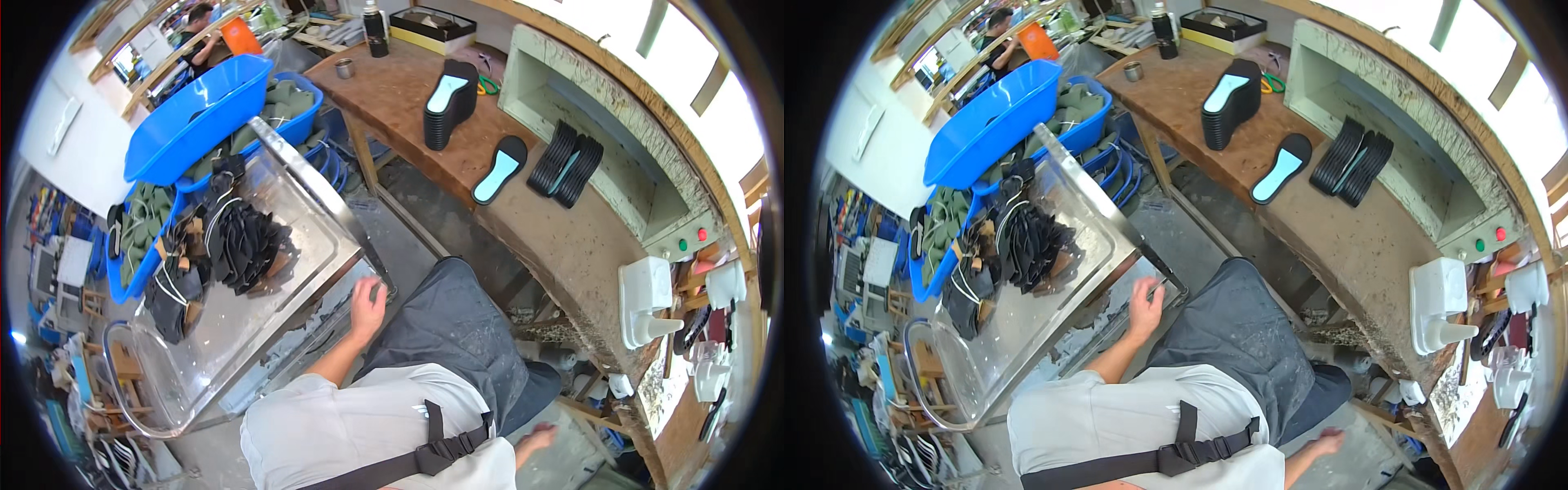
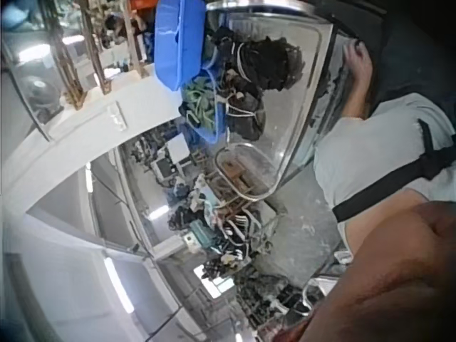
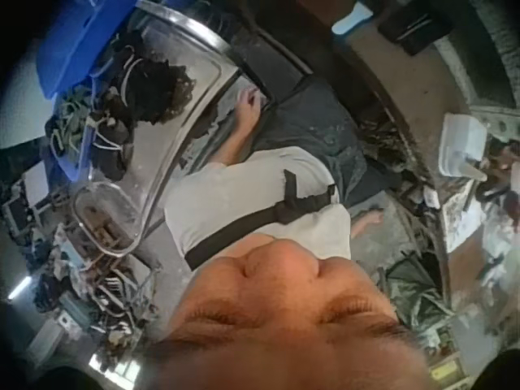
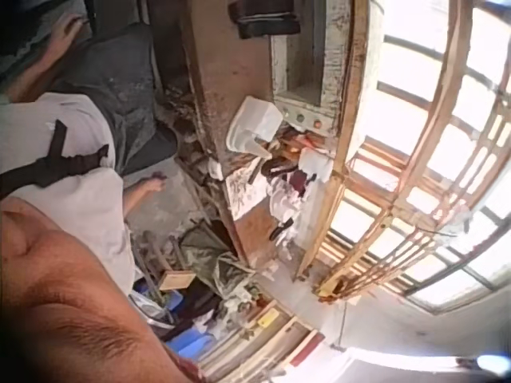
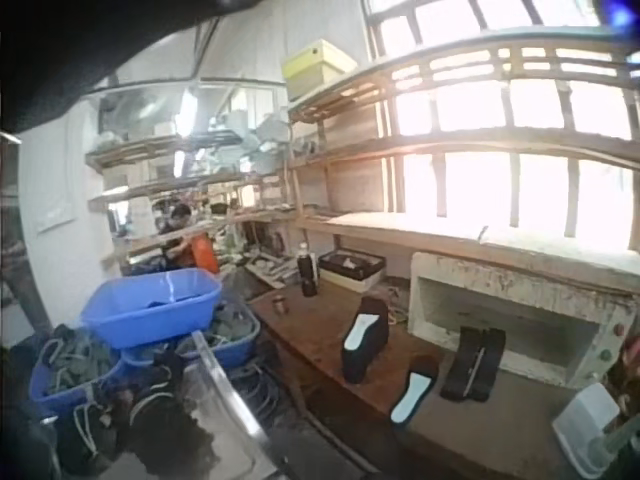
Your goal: Applying glue to the edges and surface of shoe insoles and soles using a brush.
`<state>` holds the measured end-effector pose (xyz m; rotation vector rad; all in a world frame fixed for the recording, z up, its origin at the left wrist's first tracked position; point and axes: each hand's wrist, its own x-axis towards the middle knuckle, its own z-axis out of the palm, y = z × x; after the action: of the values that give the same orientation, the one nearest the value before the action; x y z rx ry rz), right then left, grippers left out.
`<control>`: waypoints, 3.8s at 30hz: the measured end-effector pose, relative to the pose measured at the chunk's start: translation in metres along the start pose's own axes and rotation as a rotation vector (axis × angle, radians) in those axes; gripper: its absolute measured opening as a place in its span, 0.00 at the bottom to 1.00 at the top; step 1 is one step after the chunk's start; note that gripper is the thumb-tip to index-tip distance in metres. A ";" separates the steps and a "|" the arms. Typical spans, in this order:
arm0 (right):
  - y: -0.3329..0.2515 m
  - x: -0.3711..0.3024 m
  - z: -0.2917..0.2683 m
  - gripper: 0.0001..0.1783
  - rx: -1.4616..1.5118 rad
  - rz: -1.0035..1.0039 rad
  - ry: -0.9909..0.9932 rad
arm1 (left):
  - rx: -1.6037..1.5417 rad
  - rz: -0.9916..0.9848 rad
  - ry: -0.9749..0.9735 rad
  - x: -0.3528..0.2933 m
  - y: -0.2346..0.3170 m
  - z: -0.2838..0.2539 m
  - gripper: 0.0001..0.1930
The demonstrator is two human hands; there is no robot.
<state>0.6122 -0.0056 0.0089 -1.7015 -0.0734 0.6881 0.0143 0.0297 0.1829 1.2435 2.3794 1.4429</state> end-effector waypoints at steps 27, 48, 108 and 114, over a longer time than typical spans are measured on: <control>-0.360 -0.129 0.251 0.31 -0.992 -0.990 -0.279 | -0.158 0.504 -0.092 0.097 0.147 0.060 0.18; -0.375 -0.137 0.289 0.31 -0.952 -0.444 -0.518 | -0.130 0.695 -0.426 0.211 0.268 0.247 0.20; -0.270 -0.297 0.237 0.47 -0.440 -0.845 -1.264 | -1.435 -0.313 -1.127 0.052 0.256 0.109 0.27; -0.247 -0.294 0.233 0.46 -0.247 -0.591 -1.321 | -1.444 -0.302 -1.123 0.045 0.255 0.101 0.24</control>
<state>0.3376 0.1427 0.3323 -1.0654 -1.5512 1.2421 0.1814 0.1871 0.3397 0.7577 0.4503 1.2512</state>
